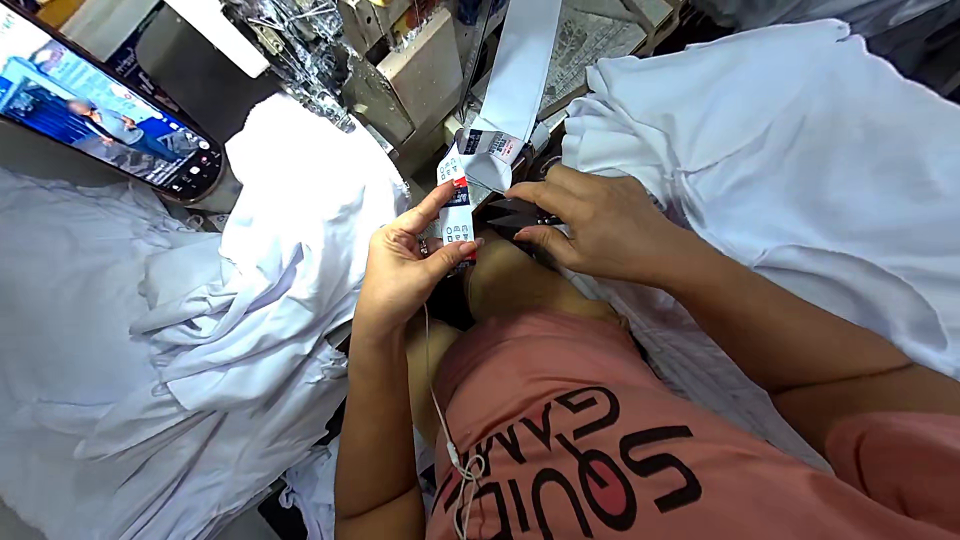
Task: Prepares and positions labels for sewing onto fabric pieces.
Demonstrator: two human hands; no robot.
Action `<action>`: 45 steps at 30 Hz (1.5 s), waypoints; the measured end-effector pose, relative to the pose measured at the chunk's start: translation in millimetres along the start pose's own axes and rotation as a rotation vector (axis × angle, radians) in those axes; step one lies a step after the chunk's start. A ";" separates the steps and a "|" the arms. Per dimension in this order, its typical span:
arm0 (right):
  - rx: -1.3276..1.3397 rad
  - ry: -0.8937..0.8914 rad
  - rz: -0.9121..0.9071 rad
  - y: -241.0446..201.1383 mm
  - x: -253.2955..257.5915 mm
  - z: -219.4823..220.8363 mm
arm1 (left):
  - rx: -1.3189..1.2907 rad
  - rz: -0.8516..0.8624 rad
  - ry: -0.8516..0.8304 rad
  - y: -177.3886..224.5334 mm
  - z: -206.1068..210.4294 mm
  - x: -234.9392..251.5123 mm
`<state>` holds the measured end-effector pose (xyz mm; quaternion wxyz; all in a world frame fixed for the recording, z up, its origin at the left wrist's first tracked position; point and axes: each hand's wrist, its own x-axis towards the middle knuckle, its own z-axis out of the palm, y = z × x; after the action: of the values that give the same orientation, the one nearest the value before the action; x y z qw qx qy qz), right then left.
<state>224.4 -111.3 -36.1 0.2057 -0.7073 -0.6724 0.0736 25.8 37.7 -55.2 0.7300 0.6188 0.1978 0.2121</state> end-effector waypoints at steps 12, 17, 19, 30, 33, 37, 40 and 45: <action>-0.276 0.325 -0.171 -14.4 23.1 36.4 | -0.015 -0.004 0.010 -4.5 1.6 3.1; -0.268 0.320 -0.189 -17.8 27.3 38.6 | -0.033 -0.016 0.009 -6.4 0.5 3.9; -0.264 0.321 -0.192 -18.3 27.7 39.3 | -0.032 -0.023 0.011 -6.1 0.5 4.0; -0.254 0.314 -0.170 -17.7 26.8 42.4 | -0.008 -0.043 0.014 -6.1 1.3 4.8; -0.248 0.314 -0.166 -17.6 26.4 43.5 | 0.000 -0.038 0.009 -6.9 1.7 5.0; -0.248 0.308 -0.157 -17.3 25.2 44.8 | -0.007 -0.051 0.011 -7.2 2.0 5.0; -0.246 0.298 -0.153 -16.4 23.9 45.4 | 0.001 -0.059 0.012 -6.7 2.0 4.9; -0.251 0.298 -0.147 -15.3 23.1 47.5 | 0.009 -0.082 0.013 -6.4 1.2 4.3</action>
<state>194.1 -79.3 -69.1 0.2179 -0.6793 -0.6883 -0.1317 30.4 38.2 -61.5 0.7341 0.6120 0.2286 0.1852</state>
